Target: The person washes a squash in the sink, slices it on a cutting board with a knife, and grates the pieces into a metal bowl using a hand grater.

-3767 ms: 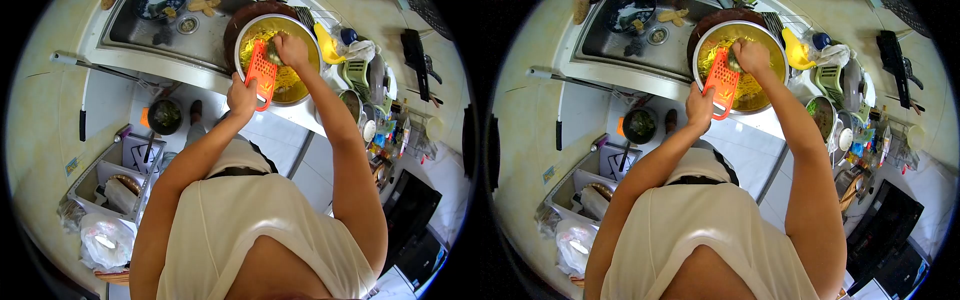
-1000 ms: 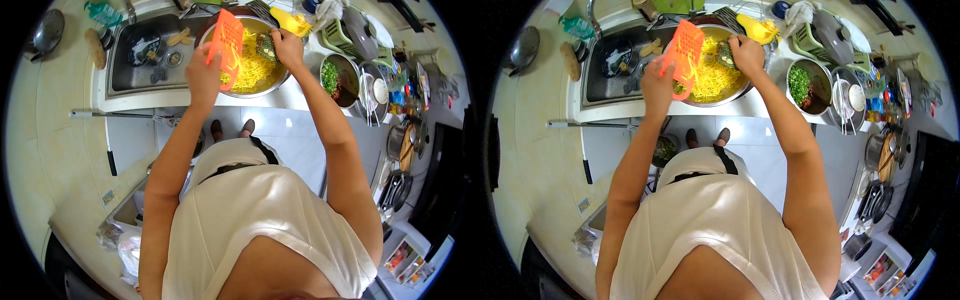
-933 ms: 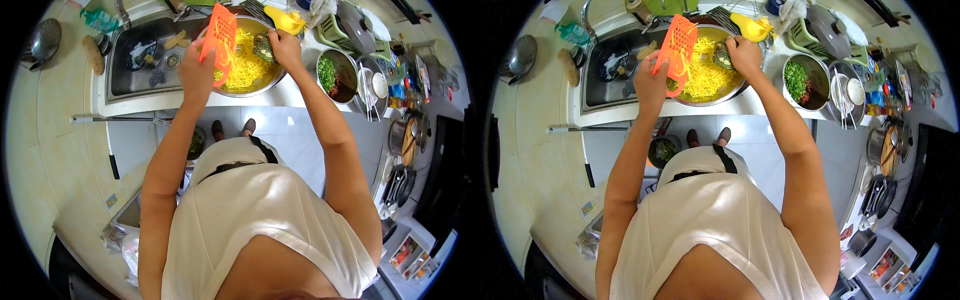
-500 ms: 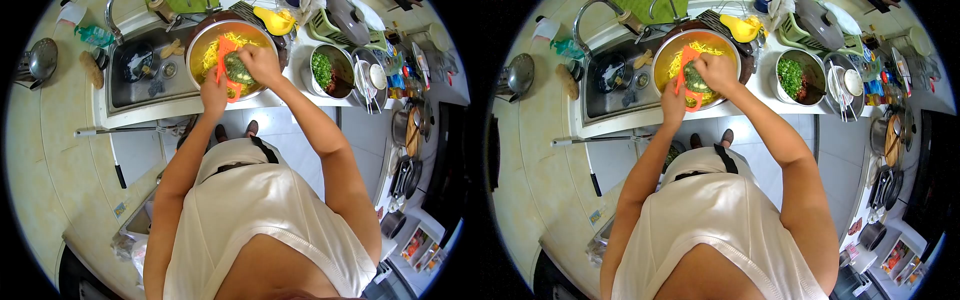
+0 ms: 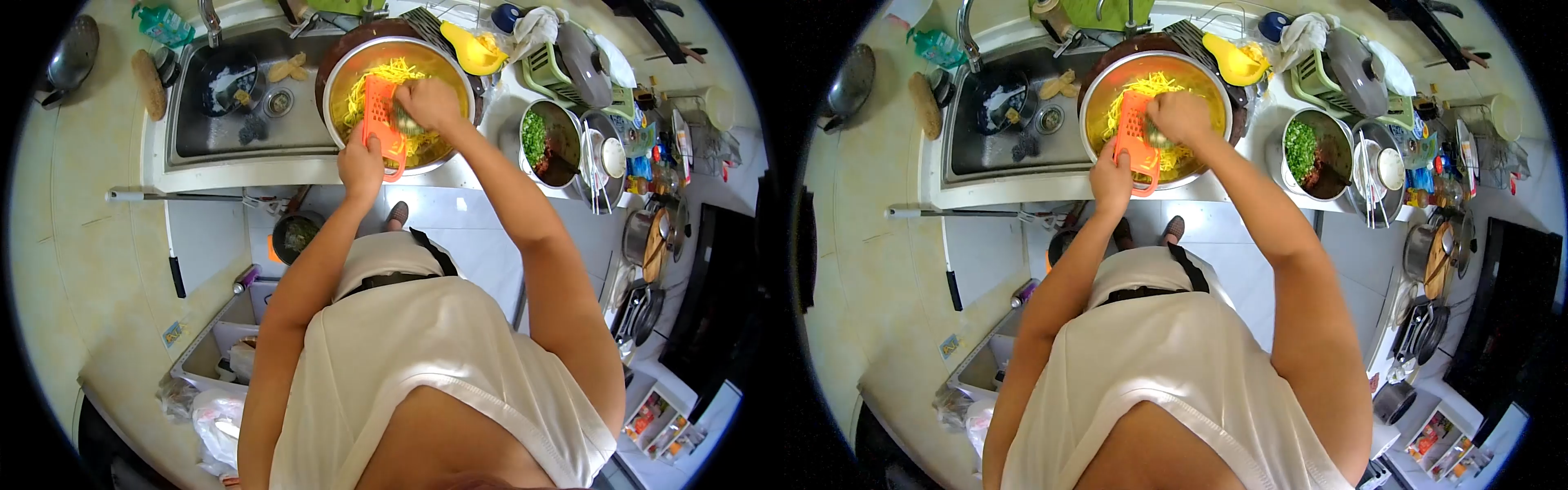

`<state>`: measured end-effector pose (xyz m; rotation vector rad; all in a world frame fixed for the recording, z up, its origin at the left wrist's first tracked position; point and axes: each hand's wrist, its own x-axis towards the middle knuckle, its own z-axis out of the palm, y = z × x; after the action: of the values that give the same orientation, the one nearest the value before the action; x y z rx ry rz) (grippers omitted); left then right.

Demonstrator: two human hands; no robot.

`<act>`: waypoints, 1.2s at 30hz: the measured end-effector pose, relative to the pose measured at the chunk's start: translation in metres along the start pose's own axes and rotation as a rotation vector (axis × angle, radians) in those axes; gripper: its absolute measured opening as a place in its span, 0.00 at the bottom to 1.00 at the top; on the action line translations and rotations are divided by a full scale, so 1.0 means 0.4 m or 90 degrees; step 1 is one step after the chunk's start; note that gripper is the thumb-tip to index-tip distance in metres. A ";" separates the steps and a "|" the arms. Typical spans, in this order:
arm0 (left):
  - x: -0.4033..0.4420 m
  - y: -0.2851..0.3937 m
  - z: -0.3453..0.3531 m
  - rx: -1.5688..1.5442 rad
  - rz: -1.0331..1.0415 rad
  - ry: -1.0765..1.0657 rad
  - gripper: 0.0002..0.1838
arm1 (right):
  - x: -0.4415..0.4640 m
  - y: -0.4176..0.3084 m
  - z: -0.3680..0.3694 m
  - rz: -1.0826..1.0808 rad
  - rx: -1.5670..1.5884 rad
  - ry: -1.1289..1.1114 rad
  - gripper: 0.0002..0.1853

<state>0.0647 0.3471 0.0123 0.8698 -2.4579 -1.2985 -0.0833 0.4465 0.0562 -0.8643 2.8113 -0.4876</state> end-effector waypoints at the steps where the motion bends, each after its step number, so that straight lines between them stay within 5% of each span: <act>1: 0.001 0.001 -0.009 -0.005 0.006 -0.014 0.21 | 0.038 0.021 0.018 0.008 0.017 0.004 0.23; 5: 0.017 0.038 -0.033 0.096 -0.081 -0.043 0.21 | 0.085 0.019 0.043 -0.036 0.017 0.004 0.22; 10: 0.025 0.034 -0.042 0.208 -0.029 -0.035 0.23 | -0.052 -0.017 -0.034 -0.112 0.079 -0.082 0.22; 14: 0.025 0.036 -0.030 0.269 -0.026 -0.048 0.21 | 0.077 0.008 0.029 -0.083 -0.057 -0.031 0.23; 17: 0.022 0.024 -0.023 0.281 0.033 -0.036 0.20 | 0.183 0.050 0.096 -0.030 -0.108 0.007 0.24; 24: -0.004 -0.010 0.015 0.357 0.157 -0.006 0.10 | 0.008 -0.035 -0.027 -0.170 -0.103 -0.147 0.23; 32: 0.015 -0.021 0.045 0.388 0.157 -0.007 0.06 | 0.217 0.034 0.088 -0.062 -0.163 -0.059 0.25; 36: 0.017 -0.008 0.034 0.381 0.155 -0.001 0.09 | 0.057 -0.036 -0.030 -0.180 -0.120 -0.233 0.24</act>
<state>0.0543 0.3509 0.0011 0.6433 -2.8849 -0.4807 -0.0974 0.4256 0.0714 -1.2542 2.4373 -0.0804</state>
